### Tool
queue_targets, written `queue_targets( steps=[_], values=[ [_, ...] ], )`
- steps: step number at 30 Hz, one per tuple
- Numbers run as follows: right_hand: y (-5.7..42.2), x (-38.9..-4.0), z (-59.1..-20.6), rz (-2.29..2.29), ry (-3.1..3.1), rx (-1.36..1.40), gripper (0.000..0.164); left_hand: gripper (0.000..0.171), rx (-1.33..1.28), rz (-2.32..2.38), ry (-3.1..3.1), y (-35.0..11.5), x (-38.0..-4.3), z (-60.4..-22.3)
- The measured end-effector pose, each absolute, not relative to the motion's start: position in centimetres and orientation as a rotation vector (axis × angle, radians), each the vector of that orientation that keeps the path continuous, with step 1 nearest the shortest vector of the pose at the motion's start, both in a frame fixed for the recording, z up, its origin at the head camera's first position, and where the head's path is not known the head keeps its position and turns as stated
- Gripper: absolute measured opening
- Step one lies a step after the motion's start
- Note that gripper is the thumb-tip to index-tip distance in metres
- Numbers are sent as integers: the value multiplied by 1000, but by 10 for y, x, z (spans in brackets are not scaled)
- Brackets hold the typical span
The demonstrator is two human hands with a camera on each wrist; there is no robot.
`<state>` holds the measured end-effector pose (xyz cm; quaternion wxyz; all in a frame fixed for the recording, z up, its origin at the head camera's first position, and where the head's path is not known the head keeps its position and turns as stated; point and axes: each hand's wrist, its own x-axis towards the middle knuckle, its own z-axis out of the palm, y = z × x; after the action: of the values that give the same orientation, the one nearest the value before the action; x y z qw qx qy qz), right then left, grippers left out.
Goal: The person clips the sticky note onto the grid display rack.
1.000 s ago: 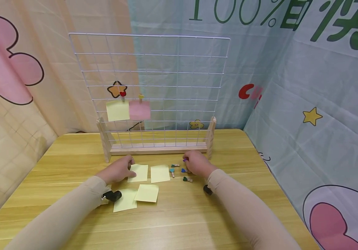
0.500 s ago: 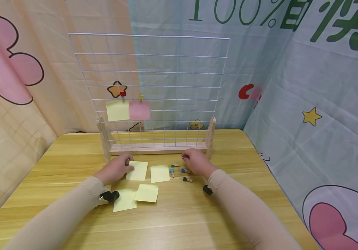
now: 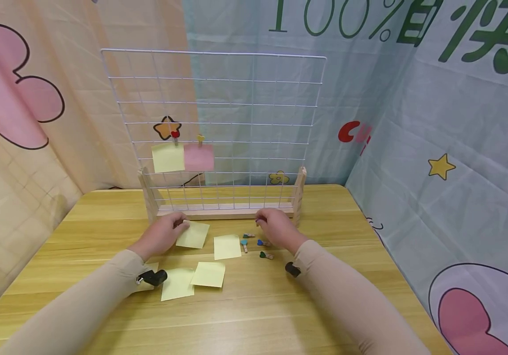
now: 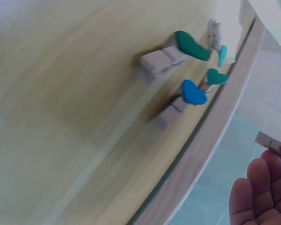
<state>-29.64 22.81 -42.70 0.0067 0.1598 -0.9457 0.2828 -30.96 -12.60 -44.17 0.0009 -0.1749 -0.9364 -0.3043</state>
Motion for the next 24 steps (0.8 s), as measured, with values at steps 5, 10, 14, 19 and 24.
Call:
queue_targets(
  steps=[5, 10, 14, 19, 24],
  values=[
    [225, -293, -419, 967, -2911, 500, 21, 13, -566, -1012, -2856, -124, -307, -436],
    [224, -290, -411, 1084, -2846, 513, 20, 13, -568, -1055, -2805, -120, -304, -429],
    [223, -288, -407, 1118, -2797, 509, 20, 17, -563, -1068, -2792, -117, -302, -423],
    [222, -286, -404, 1124, -2764, 495, 21, 21, -552, -1076, -2777, -113, -300, -417],
    [222, -285, -401, 1119, -2735, 471, 18, 22, -551, -1092, -2740, -110, -300, -412]
  ],
)
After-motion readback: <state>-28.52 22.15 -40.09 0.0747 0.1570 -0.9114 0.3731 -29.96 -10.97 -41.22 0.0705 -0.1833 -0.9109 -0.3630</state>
